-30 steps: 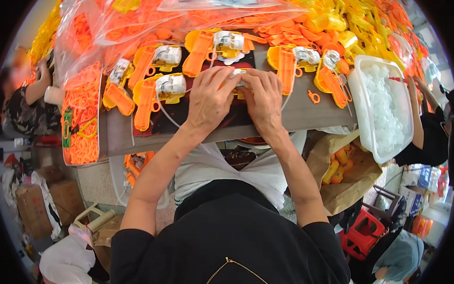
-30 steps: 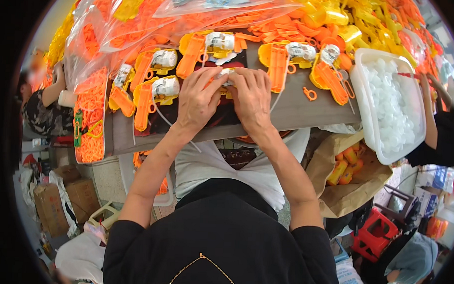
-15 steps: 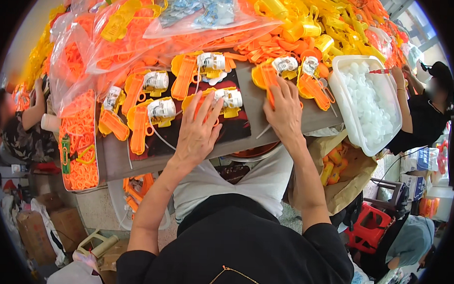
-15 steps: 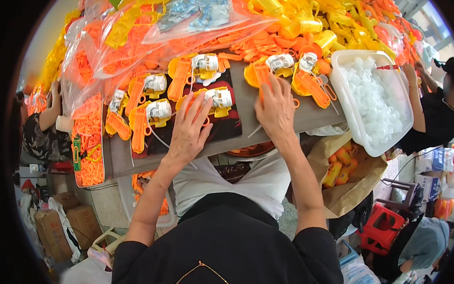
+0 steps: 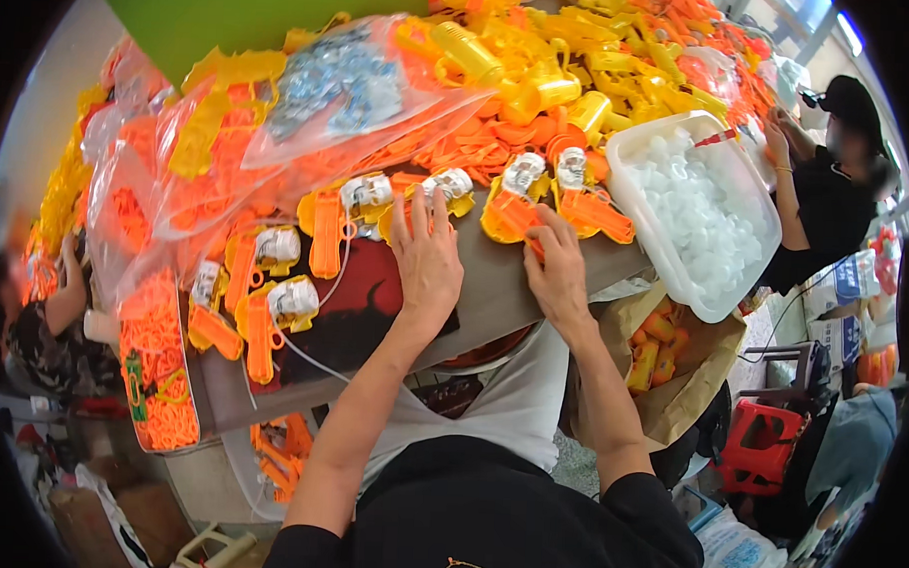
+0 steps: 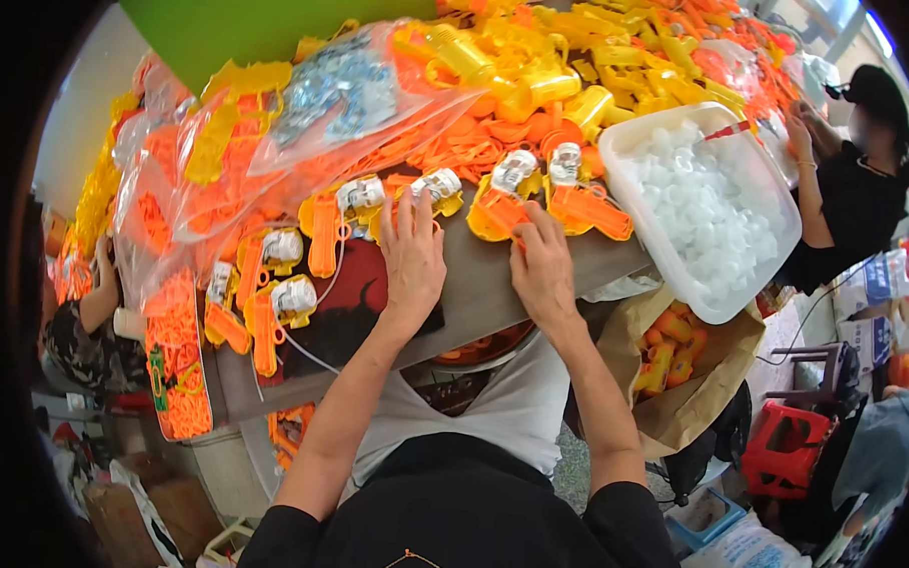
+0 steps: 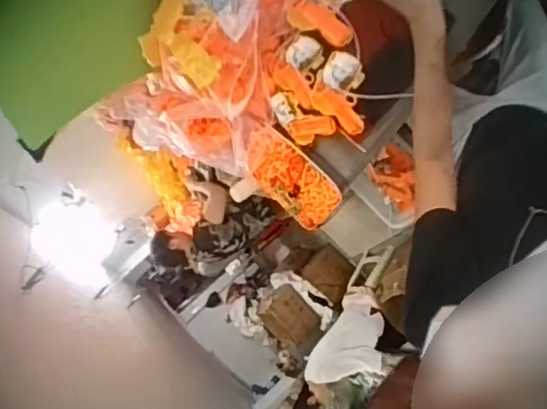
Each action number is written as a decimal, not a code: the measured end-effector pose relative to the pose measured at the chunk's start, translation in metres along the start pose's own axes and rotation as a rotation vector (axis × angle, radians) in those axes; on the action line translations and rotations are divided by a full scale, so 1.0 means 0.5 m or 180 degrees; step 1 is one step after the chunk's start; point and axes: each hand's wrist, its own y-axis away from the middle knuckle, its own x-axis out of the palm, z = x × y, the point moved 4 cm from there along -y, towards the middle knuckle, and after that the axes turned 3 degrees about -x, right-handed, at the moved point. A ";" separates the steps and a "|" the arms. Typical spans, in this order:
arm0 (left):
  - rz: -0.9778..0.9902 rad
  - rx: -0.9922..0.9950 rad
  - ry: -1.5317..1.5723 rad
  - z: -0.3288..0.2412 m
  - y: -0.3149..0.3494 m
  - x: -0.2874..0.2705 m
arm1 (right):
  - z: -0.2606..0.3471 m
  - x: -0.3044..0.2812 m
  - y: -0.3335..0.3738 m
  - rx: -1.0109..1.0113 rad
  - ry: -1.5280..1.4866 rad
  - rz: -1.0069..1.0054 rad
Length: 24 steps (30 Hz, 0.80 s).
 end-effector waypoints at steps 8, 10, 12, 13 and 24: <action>-0.0398 0.0130 0.0177 -0.011 -0.089 0.051 | 0.008 0.040 -0.075 -0.0085 0.0271 -0.0101; -0.0239 0.0600 0.0276 0.001 -0.065 0.026 | 0.027 -0.013 -0.062 -0.0278 0.0166 -0.0241; 0.0163 0.0932 0.0110 0.006 -0.038 -0.008 | 0.010 -0.060 -0.033 0.0022 0.0714 -0.0491; 0.0573 0.1214 -0.0060 0.006 -0.022 -0.015 | -0.004 -0.082 -0.023 0.0317 0.1250 -0.0693; 0.0758 0.1092 0.0115 0.014 -0.021 -0.010 | -0.030 -0.057 -0.220 0.0055 0.0493 -0.0491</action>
